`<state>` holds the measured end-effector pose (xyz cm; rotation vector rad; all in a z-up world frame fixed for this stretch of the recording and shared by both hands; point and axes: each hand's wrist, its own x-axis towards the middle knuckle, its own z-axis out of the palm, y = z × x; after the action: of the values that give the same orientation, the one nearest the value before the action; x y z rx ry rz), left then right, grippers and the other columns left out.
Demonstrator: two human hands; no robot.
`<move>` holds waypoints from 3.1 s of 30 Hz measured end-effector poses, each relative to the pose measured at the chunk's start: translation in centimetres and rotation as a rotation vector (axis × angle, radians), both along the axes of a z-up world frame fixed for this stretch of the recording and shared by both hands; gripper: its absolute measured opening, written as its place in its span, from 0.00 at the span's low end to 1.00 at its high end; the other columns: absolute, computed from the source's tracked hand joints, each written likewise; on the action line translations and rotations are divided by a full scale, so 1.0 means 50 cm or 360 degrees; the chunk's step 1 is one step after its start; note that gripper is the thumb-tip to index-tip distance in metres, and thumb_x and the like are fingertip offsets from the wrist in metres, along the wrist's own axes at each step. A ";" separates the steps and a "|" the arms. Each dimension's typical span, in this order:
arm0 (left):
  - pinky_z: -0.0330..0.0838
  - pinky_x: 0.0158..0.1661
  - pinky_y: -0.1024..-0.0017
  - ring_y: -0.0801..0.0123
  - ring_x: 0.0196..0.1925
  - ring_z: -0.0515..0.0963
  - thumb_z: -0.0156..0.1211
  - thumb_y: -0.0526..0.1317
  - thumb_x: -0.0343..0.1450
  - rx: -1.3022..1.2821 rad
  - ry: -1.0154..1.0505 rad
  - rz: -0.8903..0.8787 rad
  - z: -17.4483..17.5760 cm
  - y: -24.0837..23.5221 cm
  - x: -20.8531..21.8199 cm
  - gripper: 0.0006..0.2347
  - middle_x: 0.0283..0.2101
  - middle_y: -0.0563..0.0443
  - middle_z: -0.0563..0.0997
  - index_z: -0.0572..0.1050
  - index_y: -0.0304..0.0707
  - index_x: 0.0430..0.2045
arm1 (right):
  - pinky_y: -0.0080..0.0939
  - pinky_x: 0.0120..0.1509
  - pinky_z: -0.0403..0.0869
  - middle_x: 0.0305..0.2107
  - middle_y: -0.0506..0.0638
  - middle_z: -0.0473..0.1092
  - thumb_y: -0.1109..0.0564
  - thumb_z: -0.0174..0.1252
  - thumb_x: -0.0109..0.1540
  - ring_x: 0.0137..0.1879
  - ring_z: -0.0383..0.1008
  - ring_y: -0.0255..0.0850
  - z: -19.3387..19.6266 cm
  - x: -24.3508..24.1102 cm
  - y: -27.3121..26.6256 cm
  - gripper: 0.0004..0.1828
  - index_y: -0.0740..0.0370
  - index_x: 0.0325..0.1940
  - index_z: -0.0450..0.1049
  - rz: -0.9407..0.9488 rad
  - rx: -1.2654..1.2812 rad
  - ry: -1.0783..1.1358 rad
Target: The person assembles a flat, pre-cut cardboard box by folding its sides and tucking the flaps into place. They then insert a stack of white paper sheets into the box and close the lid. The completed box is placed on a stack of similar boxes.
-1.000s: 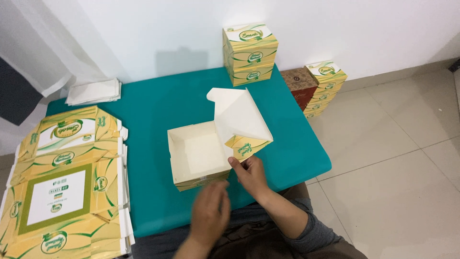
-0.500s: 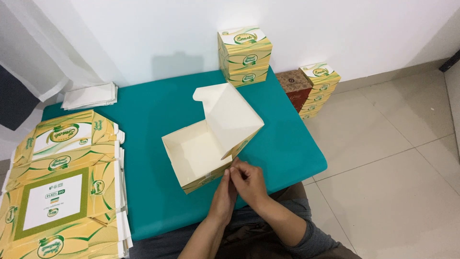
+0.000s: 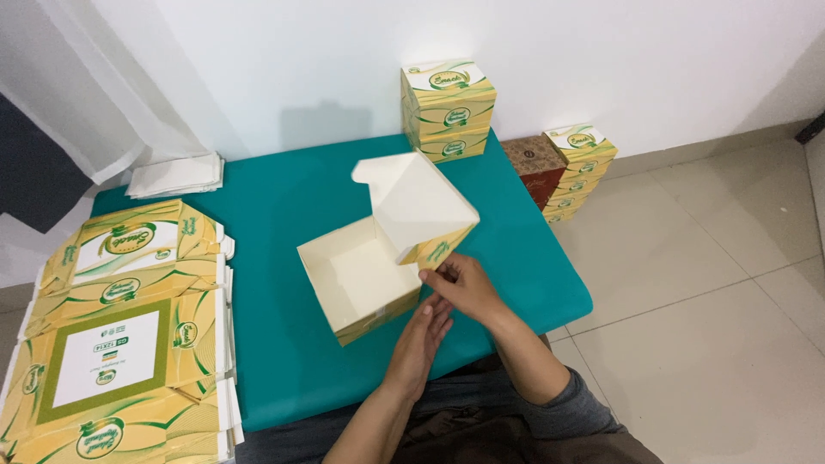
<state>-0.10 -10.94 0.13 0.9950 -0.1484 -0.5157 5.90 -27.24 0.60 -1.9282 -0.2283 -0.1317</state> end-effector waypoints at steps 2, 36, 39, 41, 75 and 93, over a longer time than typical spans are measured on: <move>0.55 0.76 0.58 0.53 0.77 0.59 0.42 0.55 0.75 0.0006 0.0020 0.0045 0.010 -0.001 0.014 0.31 0.76 0.42 0.58 0.54 0.38 0.72 | 0.42 0.37 0.64 0.19 0.43 0.50 0.50 0.58 0.69 0.27 0.50 0.34 0.024 0.007 0.022 0.20 0.49 0.25 0.60 0.0018 0.0042 -0.0085; 0.67 0.72 0.51 0.53 0.74 0.66 0.45 0.56 0.71 -0.0062 0.0474 0.0378 0.113 0.042 0.126 0.32 0.74 0.47 0.63 0.59 0.42 0.71 | 0.46 0.28 0.59 0.24 0.45 0.65 0.43 0.56 0.68 0.26 0.63 0.38 0.034 0.192 0.103 0.11 0.49 0.46 0.74 0.0118 -0.0306 0.0064; 0.62 0.74 0.52 0.57 0.77 0.61 0.43 0.59 0.70 -0.0116 0.0430 0.0341 0.102 0.042 0.133 0.34 0.76 0.50 0.59 0.54 0.48 0.73 | 0.46 0.26 0.60 0.22 0.47 0.67 0.44 0.55 0.69 0.25 0.65 0.40 0.055 0.124 0.124 0.13 0.52 0.39 0.75 -0.0033 -0.0330 0.0144; 0.65 0.68 0.58 0.59 0.72 0.68 0.43 0.57 0.71 -0.0142 0.0478 0.0467 0.100 0.034 0.129 0.32 0.71 0.49 0.67 0.60 0.45 0.71 | 0.46 0.39 0.69 0.37 0.50 0.71 0.46 0.53 0.68 0.42 0.71 0.44 0.092 0.080 0.138 0.14 0.54 0.51 0.74 -0.0045 -0.0225 0.0077; 0.71 0.34 0.77 0.78 0.32 0.75 0.62 0.48 0.74 0.0068 -0.0282 -0.0167 -0.053 0.047 0.102 0.11 0.35 0.59 0.82 0.80 0.42 0.42 | 0.39 0.22 0.56 0.05 0.48 0.53 0.53 0.57 0.67 0.16 0.62 0.40 -0.007 -0.093 0.064 0.28 0.57 0.12 0.65 -0.0020 0.0897 0.0382; 0.75 0.35 0.67 0.71 0.34 0.74 0.44 0.73 0.68 -0.0154 -0.0592 0.0314 -0.055 0.053 0.107 0.32 0.33 0.53 0.77 0.73 0.43 0.44 | 0.43 0.25 0.54 0.12 0.46 0.52 0.49 0.52 0.71 0.17 0.51 0.36 0.007 -0.053 0.020 0.25 0.55 0.19 0.65 -0.0423 0.1116 0.0253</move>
<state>5.25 -8.31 -2.60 0.9911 -0.3996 -0.1380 3.26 -26.23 0.93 -1.2515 0.1693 -0.2027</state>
